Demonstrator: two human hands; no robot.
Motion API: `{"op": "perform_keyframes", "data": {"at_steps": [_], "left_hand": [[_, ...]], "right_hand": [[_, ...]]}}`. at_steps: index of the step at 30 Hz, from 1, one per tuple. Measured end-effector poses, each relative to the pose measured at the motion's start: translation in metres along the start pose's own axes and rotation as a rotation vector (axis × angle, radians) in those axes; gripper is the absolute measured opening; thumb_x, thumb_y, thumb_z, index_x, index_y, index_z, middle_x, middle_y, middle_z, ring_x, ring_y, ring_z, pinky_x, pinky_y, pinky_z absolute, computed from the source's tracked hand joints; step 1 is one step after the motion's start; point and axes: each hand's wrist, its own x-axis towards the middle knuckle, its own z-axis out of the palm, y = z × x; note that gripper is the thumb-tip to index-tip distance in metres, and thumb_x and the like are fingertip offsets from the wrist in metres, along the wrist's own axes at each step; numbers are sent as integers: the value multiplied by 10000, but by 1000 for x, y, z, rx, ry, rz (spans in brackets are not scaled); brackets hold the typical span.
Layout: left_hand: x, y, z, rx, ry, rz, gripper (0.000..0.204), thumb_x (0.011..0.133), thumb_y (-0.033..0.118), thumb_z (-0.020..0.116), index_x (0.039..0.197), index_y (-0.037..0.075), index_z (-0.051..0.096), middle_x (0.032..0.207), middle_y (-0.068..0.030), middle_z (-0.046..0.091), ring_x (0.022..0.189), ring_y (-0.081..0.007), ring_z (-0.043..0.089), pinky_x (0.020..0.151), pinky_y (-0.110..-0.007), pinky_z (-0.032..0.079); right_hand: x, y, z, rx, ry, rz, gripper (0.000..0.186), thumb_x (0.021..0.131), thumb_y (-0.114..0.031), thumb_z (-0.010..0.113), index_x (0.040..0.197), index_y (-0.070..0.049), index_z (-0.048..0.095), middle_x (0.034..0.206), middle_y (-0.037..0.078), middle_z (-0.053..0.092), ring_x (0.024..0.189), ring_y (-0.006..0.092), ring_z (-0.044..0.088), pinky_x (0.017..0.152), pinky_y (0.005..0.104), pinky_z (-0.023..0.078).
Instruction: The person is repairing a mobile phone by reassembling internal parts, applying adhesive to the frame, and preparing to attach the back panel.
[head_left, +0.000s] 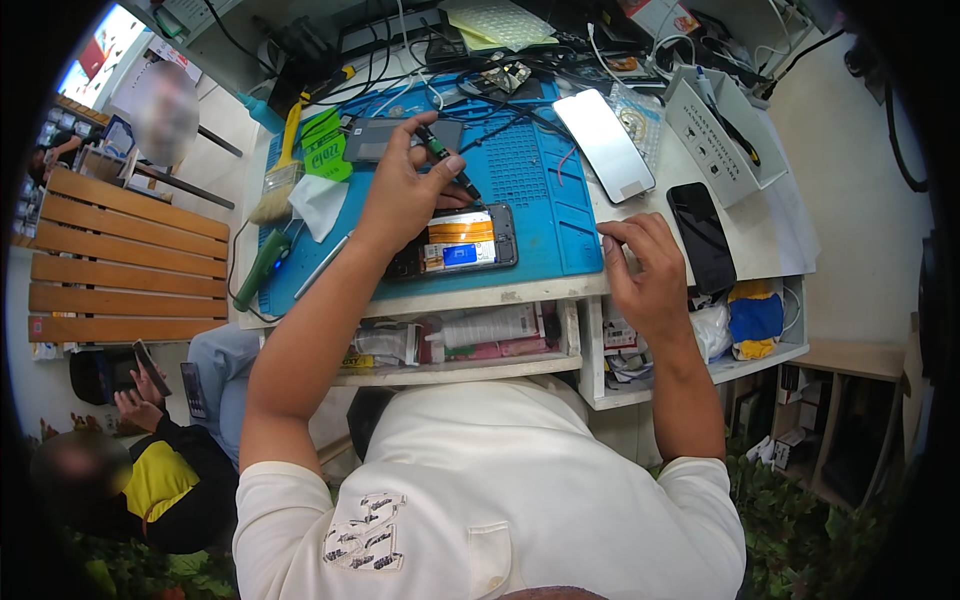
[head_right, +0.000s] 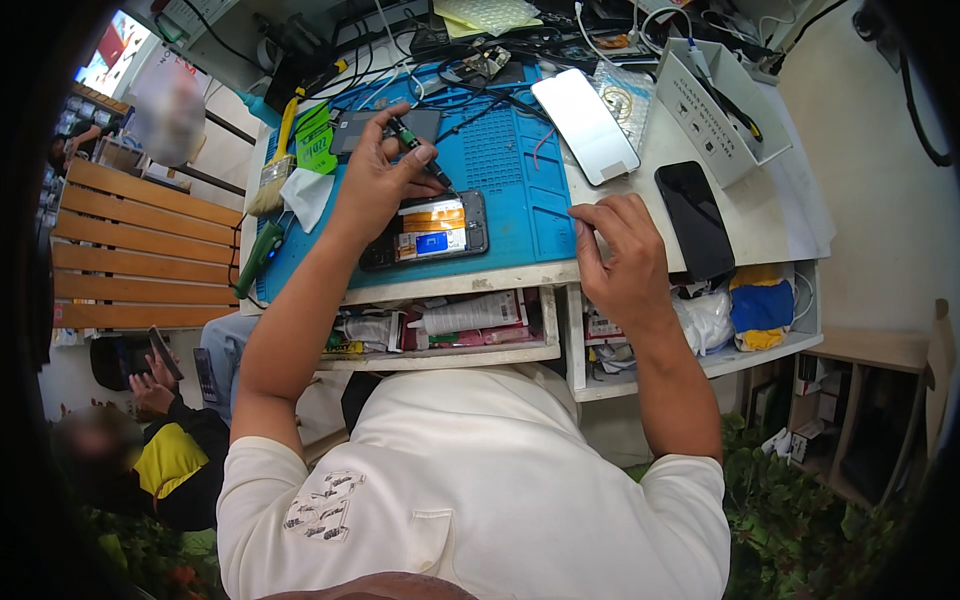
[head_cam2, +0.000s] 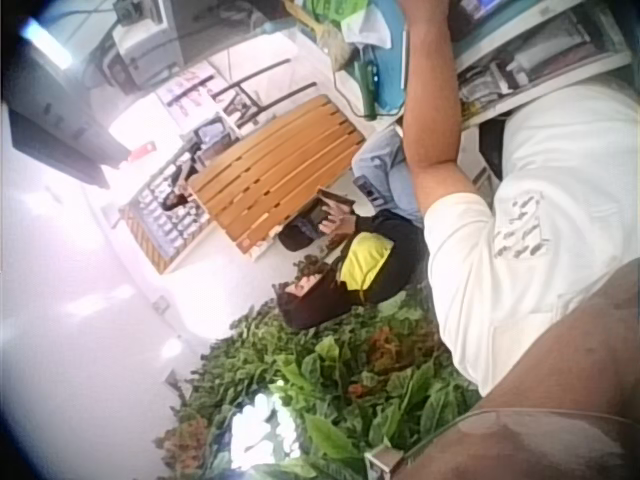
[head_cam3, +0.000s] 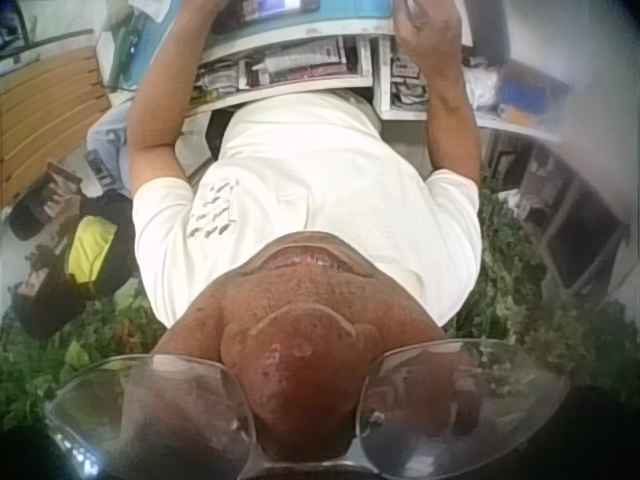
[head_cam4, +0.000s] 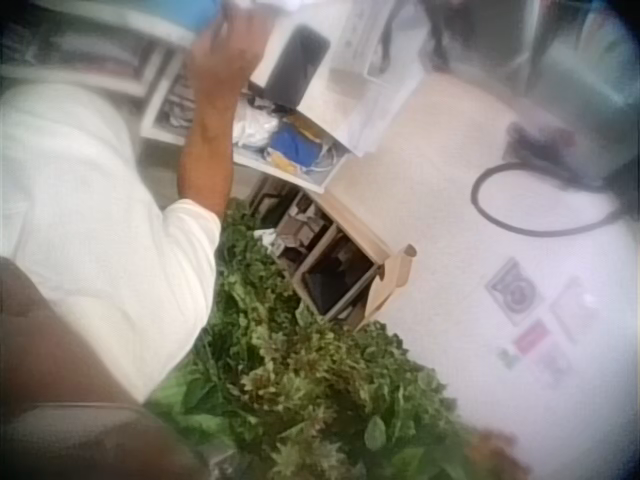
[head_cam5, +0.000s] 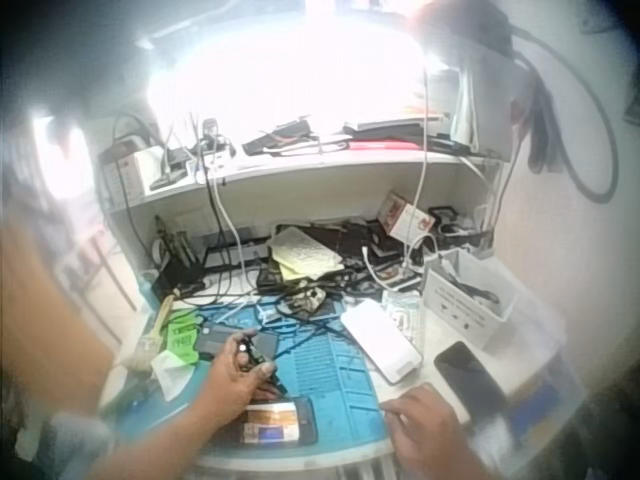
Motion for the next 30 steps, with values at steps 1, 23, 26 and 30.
{"op": "perform_keyframes", "data": {"at_steps": [1, 23, 26, 30], "left_hand": [[0, 0, 0, 9, 0, 11, 754, 1077, 122, 733, 1671, 53, 273, 1176, -158, 719, 903, -248, 810, 802, -365, 711], [-2, 52, 24, 794, -340, 887, 292, 820, 12, 731, 1093, 104, 778, 1031, -140, 795, 1044, -366, 768, 855, -507, 602], [-12, 91, 25, 1129, -412, 608, 325, 794, 73, 791, 1116, 85, 826, 1047, -144, 817, 1033, -377, 788, 847, -494, 627], [4, 74, 27, 1156, -411, 681, 286, 757, 167, 854, 1025, 68, 859, 967, -148, 817, 974, -379, 803, 801, -479, 650]], "right_hand": [[0, 0, 0, -1, 0, 1, 155, 921, 55, 720, 1063, 26, 773, 973, 161, 706, 929, 349, 663, 821, 443, 547], [12, -35, -2, -133, -191, -277, 263, 931, 130, 657, 1164, 44, 746, 1025, 204, 667, 971, 393, 641, 883, 469, 514], [24, -35, 10, -143, -314, -304, 272, 950, 115, 642, 1196, 38, 729, 1062, 211, 668, 1019, 403, 627, 920, 494, 499], [39, -49, 29, -193, -385, -300, 282, 983, 80, 607, 1242, 35, 712, 1135, 222, 676, 1094, 415, 615, 976, 525, 490]]}}
